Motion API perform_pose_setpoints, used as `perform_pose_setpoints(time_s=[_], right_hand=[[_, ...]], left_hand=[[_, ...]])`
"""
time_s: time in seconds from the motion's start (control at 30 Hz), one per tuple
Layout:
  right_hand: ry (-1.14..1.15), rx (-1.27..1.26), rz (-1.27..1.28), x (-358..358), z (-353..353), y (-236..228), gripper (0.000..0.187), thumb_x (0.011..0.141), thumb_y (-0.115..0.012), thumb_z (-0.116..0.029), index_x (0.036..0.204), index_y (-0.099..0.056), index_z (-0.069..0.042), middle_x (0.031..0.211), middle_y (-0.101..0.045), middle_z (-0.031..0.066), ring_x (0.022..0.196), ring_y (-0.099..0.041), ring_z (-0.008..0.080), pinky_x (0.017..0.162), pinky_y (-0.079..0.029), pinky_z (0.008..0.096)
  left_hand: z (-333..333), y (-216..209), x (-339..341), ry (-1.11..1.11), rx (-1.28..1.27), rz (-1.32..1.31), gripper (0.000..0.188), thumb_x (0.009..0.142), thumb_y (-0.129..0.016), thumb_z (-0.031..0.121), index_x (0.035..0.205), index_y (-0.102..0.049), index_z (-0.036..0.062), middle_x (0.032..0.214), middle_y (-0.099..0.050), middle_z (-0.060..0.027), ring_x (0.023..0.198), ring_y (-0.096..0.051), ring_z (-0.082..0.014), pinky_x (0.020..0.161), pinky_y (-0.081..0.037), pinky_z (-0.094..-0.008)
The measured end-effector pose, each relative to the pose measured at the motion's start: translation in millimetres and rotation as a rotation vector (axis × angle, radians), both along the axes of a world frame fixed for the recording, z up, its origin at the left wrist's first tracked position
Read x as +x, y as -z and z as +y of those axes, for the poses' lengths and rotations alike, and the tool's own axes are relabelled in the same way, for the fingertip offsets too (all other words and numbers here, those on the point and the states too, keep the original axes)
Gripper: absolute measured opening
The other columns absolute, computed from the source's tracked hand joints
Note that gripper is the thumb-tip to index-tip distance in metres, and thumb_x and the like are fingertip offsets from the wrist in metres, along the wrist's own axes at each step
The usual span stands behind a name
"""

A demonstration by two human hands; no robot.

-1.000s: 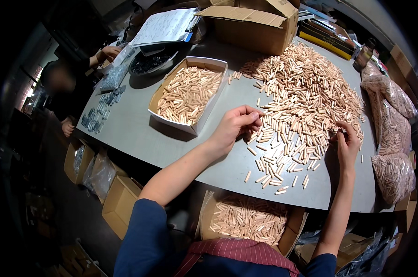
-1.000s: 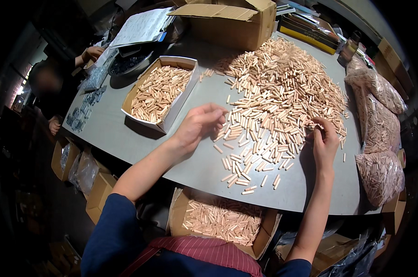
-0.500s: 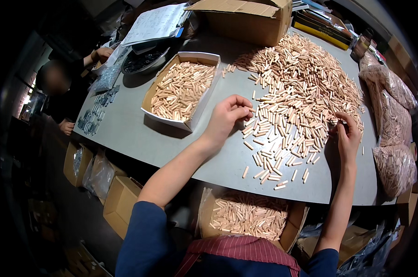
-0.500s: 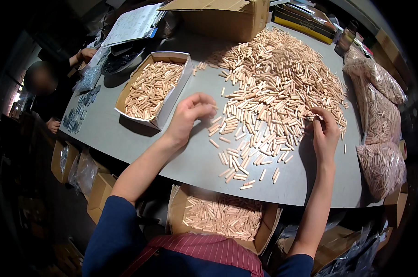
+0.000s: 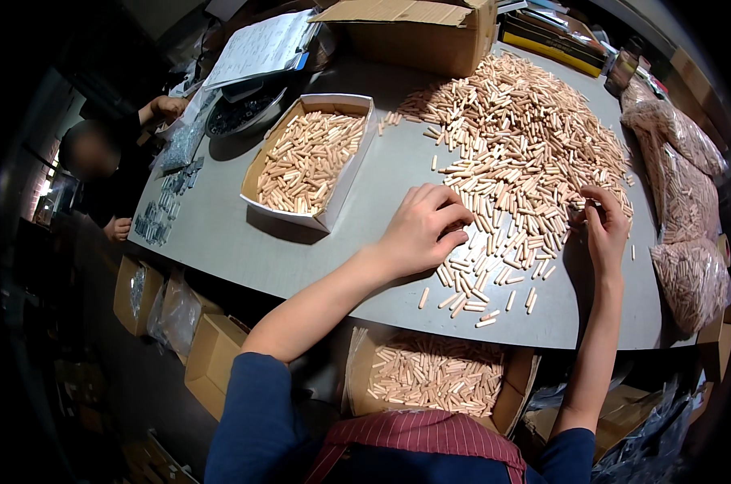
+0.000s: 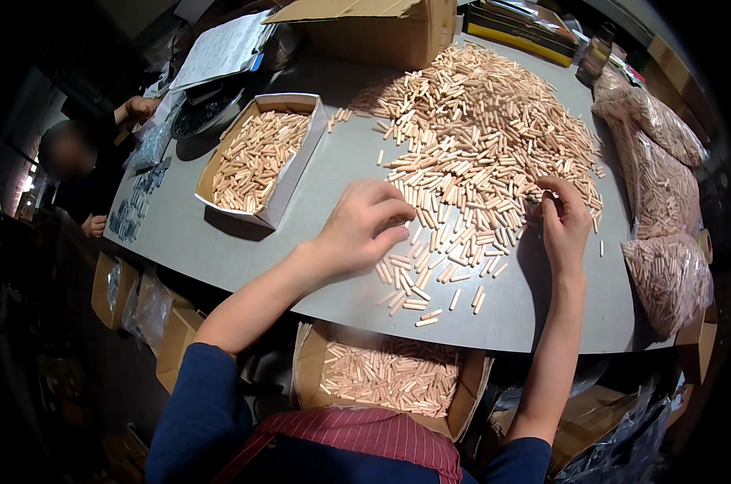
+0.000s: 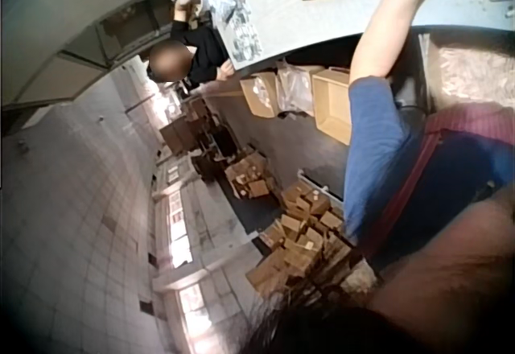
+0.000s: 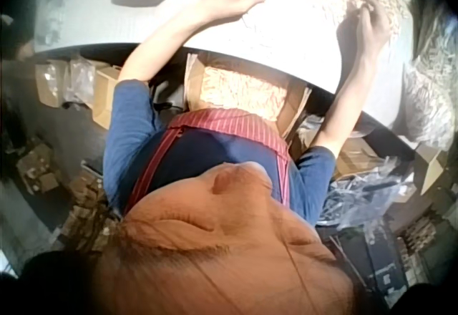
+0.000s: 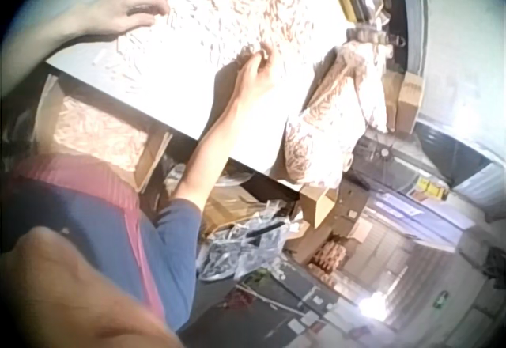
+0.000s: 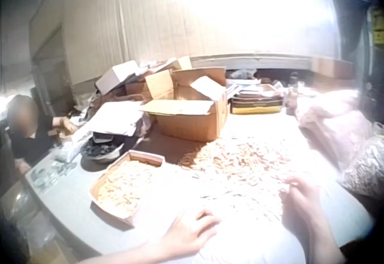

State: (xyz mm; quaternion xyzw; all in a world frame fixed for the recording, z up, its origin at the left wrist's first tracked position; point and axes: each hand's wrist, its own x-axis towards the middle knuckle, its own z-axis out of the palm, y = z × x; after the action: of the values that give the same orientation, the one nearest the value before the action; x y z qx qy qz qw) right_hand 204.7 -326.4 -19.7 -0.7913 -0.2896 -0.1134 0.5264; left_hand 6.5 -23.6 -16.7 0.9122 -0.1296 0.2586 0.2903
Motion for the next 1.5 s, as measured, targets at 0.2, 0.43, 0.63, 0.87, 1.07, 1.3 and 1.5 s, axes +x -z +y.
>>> perform_pose_setpoints(time_s=[0.2,0.43,0.63,0.87,1.07,1.3,1.5], right_hand=[[0.002,0.001,0.028,-0.1,0.0,0.6,0.028,0.095,-0.056,0.006,0.118,-0.072,0.0,0.105,-0.075,0.0084,0.074,-0.072,0.0133,0.067,-0.057,0.0265],[0.025,0.048,0.048,-1.1,2.8,-4.2,0.029,0.099,-0.057,0.003,0.124,-0.069,0.001,0.113,-0.075,0.0094,0.072,-0.072,0.0131,0.066,-0.058,0.0266],[0.035,0.018,0.068,1.0,-0.6,1.4,0.029,0.1,-0.058,0.003,0.127,-0.067,0.002,0.118,-0.074,0.0105,0.071,-0.071,0.0126,0.064,-0.058,0.0269],[0.035,0.008,0.074,3.7,-1.6,2.6,0.028,0.1,-0.056,0.003,0.125,-0.068,0.001,0.118,-0.074,0.0098,0.073,-0.072,0.0122,0.067,-0.06,0.0267],[0.058,-0.011,0.04,1.7,-0.6,-1.0,0.028,0.098,-0.057,0.003,0.123,-0.069,0.001,0.114,-0.075,0.0094,0.074,-0.073,0.013,0.066,-0.059,0.0268],[0.004,-0.032,0.091,9.0,-7.4,8.3,0.026,0.096,-0.055,0.005,0.116,-0.072,0.001,0.104,-0.076,0.0068,0.074,-0.071,0.0118,0.069,-0.057,0.0261],[-0.013,-0.036,0.081,10.4,-6.0,10.5,0.026,0.099,-0.055,0.004,0.12,-0.07,0.001,0.107,-0.074,0.0057,0.075,-0.07,0.0107,0.069,-0.057,0.0253]], left_hand=[[3.6,-15.5,-7.1,-0.055,-0.341,0.207,0.013,0.088,-0.078,0.011,0.099,-0.07,0.0083,0.097,-0.067,-0.0052,0.09,-0.064,-0.0228,0.087,-0.051,-0.037],[76.6,-44.0,-14.2,0.296,-1.845,-0.132,0.019,0.105,-0.065,0.019,0.115,-0.066,0.0035,0.112,-0.071,-0.0086,0.105,-0.066,-0.0179,0.097,-0.054,-0.0327],[40.3,-46.4,-9.8,0.027,-1.333,0.325,0.035,0.108,-0.058,0.023,0.13,-0.062,-0.0033,0.126,-0.071,-0.0144,0.111,-0.067,-0.0178,0.098,-0.051,-0.0326],[19.8,9.0,-2.5,0.005,-0.34,0.23,0.042,0.105,-0.054,0.018,0.144,-0.058,0.0018,0.149,-0.058,-0.0167,0.138,-0.054,-0.0309,0.117,-0.04,-0.0404],[11.2,-1.3,-7.2,0.051,-0.307,0.2,0.031,0.093,-0.065,0.02,0.121,-0.068,0.0062,0.139,-0.059,-0.0182,0.137,-0.051,-0.0363,0.117,-0.038,-0.0453],[17.5,-26.2,-20.5,0.185,0.086,0.131,0.015,0.077,-0.077,0.015,0.083,-0.066,0.0085,0.111,-0.062,-0.0099,0.112,-0.057,-0.0325,0.102,-0.043,-0.0449],[18.2,-24.7,-19.3,0.15,0.117,0.069,0.013,0.082,-0.074,0.007,0.089,-0.063,0.0063,0.107,-0.063,-0.0092,0.109,-0.058,-0.0314,0.096,-0.047,-0.041]])
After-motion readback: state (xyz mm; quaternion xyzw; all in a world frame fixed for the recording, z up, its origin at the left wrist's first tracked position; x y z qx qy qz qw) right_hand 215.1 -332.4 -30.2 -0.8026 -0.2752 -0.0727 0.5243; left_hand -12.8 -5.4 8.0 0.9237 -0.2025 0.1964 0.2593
